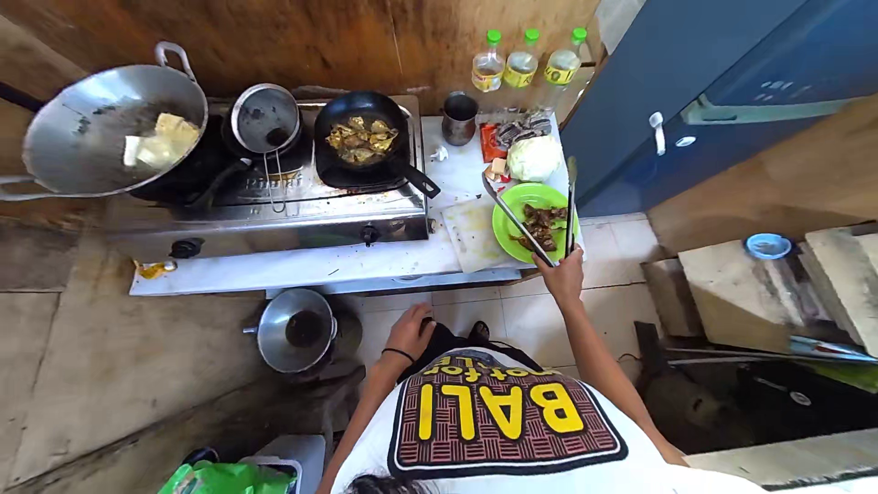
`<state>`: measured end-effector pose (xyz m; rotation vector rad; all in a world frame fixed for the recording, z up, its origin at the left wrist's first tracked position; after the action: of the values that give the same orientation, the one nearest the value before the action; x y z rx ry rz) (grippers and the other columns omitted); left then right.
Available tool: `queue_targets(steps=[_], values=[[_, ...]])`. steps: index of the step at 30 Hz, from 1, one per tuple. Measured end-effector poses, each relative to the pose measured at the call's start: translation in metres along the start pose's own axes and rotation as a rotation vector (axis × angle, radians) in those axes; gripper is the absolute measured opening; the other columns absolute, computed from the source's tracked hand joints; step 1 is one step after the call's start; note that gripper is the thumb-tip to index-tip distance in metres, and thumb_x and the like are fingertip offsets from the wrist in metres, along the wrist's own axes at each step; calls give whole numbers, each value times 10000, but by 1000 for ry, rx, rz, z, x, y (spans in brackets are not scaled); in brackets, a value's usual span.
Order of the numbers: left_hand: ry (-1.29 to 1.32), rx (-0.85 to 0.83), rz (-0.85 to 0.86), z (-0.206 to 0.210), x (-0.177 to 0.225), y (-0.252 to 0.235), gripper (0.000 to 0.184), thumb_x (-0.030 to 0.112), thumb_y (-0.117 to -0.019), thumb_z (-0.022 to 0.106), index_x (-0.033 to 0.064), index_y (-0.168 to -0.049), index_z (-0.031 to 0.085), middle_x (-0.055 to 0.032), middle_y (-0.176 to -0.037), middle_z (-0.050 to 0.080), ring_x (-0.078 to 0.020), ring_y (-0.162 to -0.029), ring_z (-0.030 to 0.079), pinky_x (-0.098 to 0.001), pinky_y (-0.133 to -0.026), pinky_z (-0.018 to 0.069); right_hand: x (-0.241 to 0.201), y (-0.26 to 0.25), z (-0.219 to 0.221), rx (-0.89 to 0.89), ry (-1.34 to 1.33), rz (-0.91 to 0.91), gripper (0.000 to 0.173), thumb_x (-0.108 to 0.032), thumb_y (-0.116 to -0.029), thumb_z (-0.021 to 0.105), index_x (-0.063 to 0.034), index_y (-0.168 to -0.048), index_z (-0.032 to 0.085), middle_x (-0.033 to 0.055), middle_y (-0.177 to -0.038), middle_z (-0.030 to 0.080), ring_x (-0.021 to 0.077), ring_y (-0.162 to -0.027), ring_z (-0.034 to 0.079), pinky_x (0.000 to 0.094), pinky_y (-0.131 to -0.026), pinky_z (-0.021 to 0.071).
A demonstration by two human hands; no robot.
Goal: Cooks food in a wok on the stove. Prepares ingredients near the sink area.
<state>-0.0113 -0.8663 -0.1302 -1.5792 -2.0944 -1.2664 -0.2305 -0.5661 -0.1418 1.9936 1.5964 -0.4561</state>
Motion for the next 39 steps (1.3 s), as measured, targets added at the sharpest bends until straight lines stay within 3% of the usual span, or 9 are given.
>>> queue_targets(steps=[6,11,15,18,23,27,30,34,39], values=[[-55,-121,31,2,11,-24,448,248,-1077,499,-8,-1445,521,-212,-1529,480,-335,-1420,473,-487,-1184,373,12,5,17,-25,-51,7,1074,-436,-834,851,117,-1542,261,380,-1449,458,479,-1261,564,545,-1049,490],[-140,-171,110,-18,29,-55,435,239,-1078,503,1,-1442,521,-222,-1508,494,-377,-1400,482,-542,-1152,388,1,6,23,-6,-187,84,902,-372,-857,844,108,-1482,405,415,-1506,320,521,-1331,443,521,-1087,442],[-124,-198,129,-19,33,-73,430,230,-1074,509,-4,-1435,523,-228,-1497,498,-387,-1387,490,-559,-1135,399,0,-1,27,8,-319,120,768,-294,-922,785,76,-1489,422,394,-1450,400,443,-1174,572,486,-976,511],[-152,-287,123,-12,35,-83,442,232,-1078,504,1,-1455,509,-224,-1506,493,-377,-1399,482,-547,-1147,389,1,1,31,23,-419,97,762,-234,-941,759,83,-1512,367,388,-1452,390,420,-1138,605,462,-939,545],[-161,-357,160,1,57,-100,436,218,-1069,516,-15,-1437,528,-229,-1497,507,-356,-1402,488,-523,-1168,380,-2,11,35,-147,-510,24,859,-206,-978,699,114,-1573,169,378,-1547,335,392,-1278,590,436,-1049,531],[-192,-354,224,11,107,-123,415,193,-1062,524,-32,-1410,556,-233,-1450,551,-345,-1368,528,-481,-1170,401,23,1,28,-199,-543,-52,865,-249,-982,689,109,-1576,173,357,-1546,371,362,-1274,608,418,-1041,544],[-149,-308,353,29,156,-140,370,140,-1043,546,-57,-1353,590,-247,-1354,617,-349,-1243,619,-493,-1062,489,57,-9,7,-273,-500,-73,833,-276,-1003,657,82,-1587,183,321,-1544,408,343,-1265,617,426,-1049,530],[-106,-223,584,83,239,-175,339,122,-1015,562,-50,-1299,630,-237,-1246,675,-315,-1093,688,-481,-914,567,140,-20,-54,-319,-423,-36,782,-255,-1018,630,44,-1608,211,290,-1553,419,375,-1291,587,465,-1104,475],[-188,-335,862,174,367,-212,346,113,-1012,561,-92,-1284,626,-268,-1231,677,-351,-1101,694,-484,-938,568,271,-13,-154,-240,-415,197,593,-224,-1052,584,27,-1550,383,288,-1475,512,403,-1314,563,512,-1134,427]])
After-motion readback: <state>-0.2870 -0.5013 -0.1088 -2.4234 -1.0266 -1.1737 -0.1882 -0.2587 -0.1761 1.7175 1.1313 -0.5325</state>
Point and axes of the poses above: each hand's wrist, its own y-axis away from the middle knuckle, its own z-axis out of the palm, x = y × z, the point moved 2 cm from there along -y, towards the middle knuckle
